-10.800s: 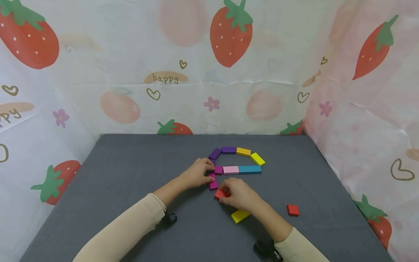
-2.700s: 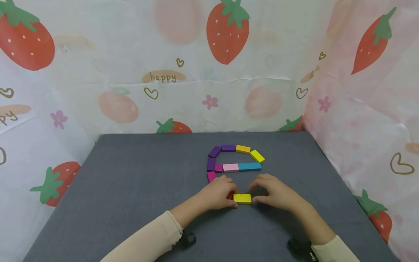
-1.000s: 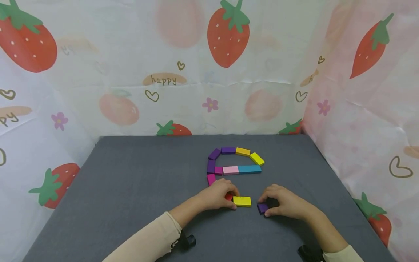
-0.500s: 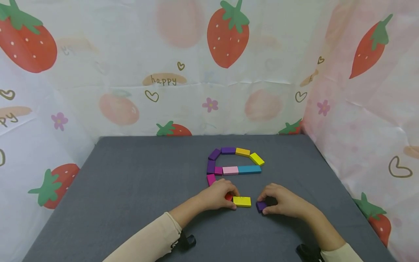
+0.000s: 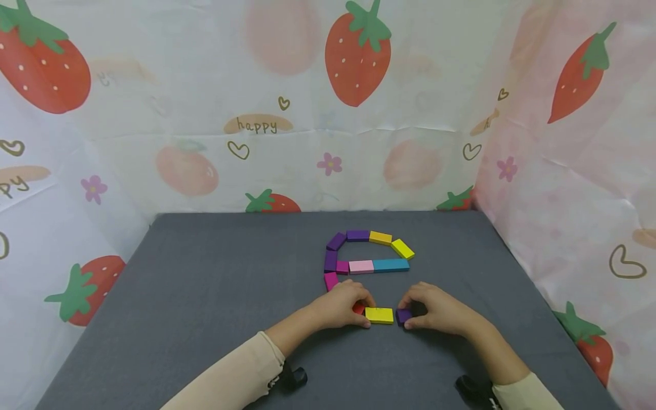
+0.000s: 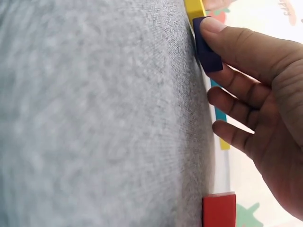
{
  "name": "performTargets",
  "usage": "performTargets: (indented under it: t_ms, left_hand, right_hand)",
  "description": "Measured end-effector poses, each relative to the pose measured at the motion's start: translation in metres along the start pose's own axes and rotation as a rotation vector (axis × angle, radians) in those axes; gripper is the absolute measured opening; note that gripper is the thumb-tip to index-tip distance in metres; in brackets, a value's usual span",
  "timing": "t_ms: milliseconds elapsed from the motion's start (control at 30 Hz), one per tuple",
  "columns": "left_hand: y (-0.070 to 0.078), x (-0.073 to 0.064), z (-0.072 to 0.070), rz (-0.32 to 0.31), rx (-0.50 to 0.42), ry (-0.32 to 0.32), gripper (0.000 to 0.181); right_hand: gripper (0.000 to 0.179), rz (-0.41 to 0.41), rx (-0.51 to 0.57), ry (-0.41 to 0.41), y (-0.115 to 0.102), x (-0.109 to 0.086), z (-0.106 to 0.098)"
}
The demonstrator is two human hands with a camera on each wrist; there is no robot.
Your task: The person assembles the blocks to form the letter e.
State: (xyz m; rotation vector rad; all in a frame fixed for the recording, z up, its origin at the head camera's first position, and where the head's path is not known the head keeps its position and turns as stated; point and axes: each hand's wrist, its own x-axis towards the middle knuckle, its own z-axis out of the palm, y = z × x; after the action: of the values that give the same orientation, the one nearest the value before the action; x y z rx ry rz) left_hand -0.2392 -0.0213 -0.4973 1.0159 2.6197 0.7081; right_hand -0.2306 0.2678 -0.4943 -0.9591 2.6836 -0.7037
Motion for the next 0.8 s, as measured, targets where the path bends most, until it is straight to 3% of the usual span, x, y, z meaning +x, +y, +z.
performTargets:
  t_ms: [800]
  left_hand:
    - [0.0012,-0.0009,-0.0011,0.017,0.009,0.002,0.033]
  right_hand:
    - [0.029,-0.001,-0.002,0.005,-0.0039,0.0102,0.0027]
